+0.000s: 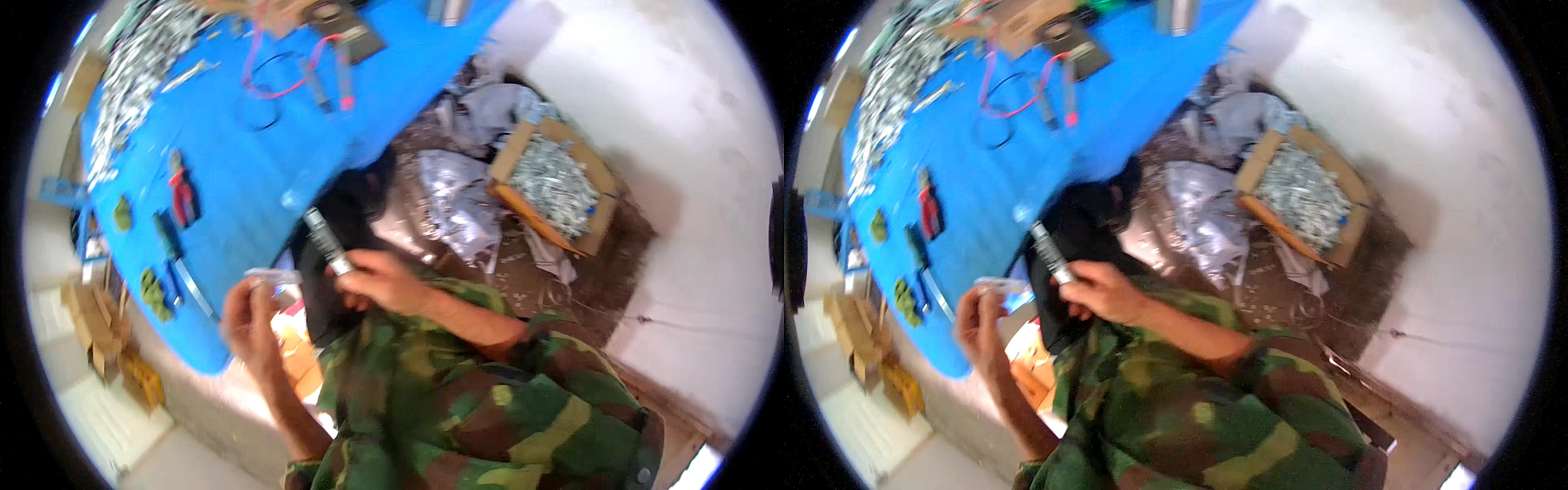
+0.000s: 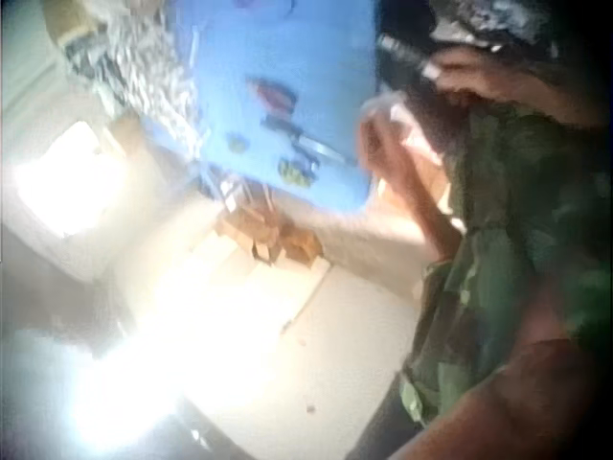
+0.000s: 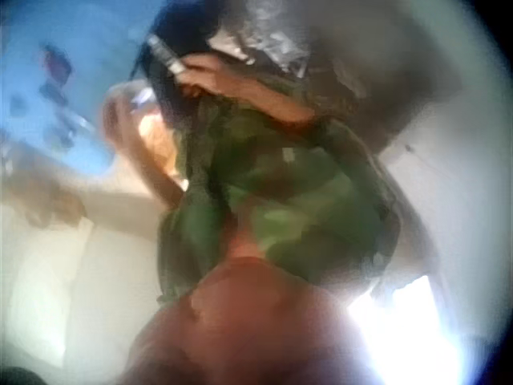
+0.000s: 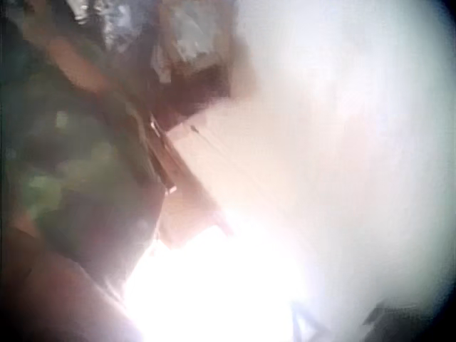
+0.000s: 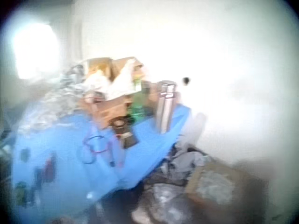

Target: The person cleans a small silver metal component with a green cloth and uses a screwdriver to scrape and adjust the internal parts of the object while holding it.

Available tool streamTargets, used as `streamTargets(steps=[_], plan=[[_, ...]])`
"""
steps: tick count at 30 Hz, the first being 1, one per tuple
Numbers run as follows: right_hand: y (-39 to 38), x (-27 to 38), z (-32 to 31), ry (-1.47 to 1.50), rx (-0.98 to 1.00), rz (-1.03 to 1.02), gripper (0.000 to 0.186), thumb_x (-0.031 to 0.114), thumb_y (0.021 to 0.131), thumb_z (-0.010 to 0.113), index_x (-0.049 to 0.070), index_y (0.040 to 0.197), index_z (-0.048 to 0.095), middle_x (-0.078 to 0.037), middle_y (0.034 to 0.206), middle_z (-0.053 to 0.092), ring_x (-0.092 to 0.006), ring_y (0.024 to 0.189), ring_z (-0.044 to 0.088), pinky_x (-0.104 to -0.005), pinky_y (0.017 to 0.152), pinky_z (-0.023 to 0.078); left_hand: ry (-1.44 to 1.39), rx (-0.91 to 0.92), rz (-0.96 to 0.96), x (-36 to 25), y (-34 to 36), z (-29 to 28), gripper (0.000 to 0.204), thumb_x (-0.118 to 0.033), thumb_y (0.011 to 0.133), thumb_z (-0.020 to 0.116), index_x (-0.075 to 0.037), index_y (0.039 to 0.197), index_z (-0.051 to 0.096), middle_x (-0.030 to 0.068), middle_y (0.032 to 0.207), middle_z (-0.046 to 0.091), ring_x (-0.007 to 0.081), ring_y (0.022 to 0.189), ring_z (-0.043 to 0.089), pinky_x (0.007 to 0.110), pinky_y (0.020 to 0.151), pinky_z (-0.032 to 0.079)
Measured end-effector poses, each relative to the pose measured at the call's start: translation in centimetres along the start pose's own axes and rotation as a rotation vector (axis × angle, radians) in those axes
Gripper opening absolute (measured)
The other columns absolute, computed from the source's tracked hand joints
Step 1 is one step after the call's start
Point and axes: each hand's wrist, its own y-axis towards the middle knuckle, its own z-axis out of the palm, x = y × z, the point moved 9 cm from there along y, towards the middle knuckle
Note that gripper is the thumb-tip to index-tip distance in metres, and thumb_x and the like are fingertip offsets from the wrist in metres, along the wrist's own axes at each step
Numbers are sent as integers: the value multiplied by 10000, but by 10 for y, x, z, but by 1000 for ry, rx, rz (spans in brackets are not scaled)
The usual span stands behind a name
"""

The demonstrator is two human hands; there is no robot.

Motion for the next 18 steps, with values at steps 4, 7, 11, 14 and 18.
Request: streamTargets(steps=[4,7,11,14,18], plan=[[9,-13,-7,144,11,-15,359,277,1072,636,20,1322,642,-3,951,668,-92,793,655,-246,637,540,5,-99,131,-19,28,1,166,-96,1035,694,9,1164,698,60,988,741,98,848,678,225,725,523],[5,-7,-19,226,-34,-44,370,250,1057,665,35,1353,608,-7,993,669,-80,794,654,-237,637,532,-32,-104,142,-38,35,35,176,-107,1028,699,15,1156,694,66,992,746,108,891,692,229,745,527],[1,10,-38,375,-128,-155,280,230,1027,713,63,1241,646,-42,999,698,-115,791,673,-262,626,539,-81,340,142,-83,8,163,262,-67,1007,701,-14,1264,696,68,1066,756,89,808,659,214,665,500],[-21,30,-55,560,-379,-189,392,285,1053,678,47,1360,624,-58,1087,712,-150,945,688,-280,785,561,13,763,281,-132,-67,265,430,20,940,724,-19,1367,687,104,1174,774,123,883,725,251,687,562],[-32,50,-81,564,-281,-432,418,317,1095,563,53,1418,585,-49,1118,693,-160,959,666,-314,815,529,156,624,620,-153,-62,260,348,-22,966,735,21,1310,705,103,1153,776,130,963,718,259,766,568]])
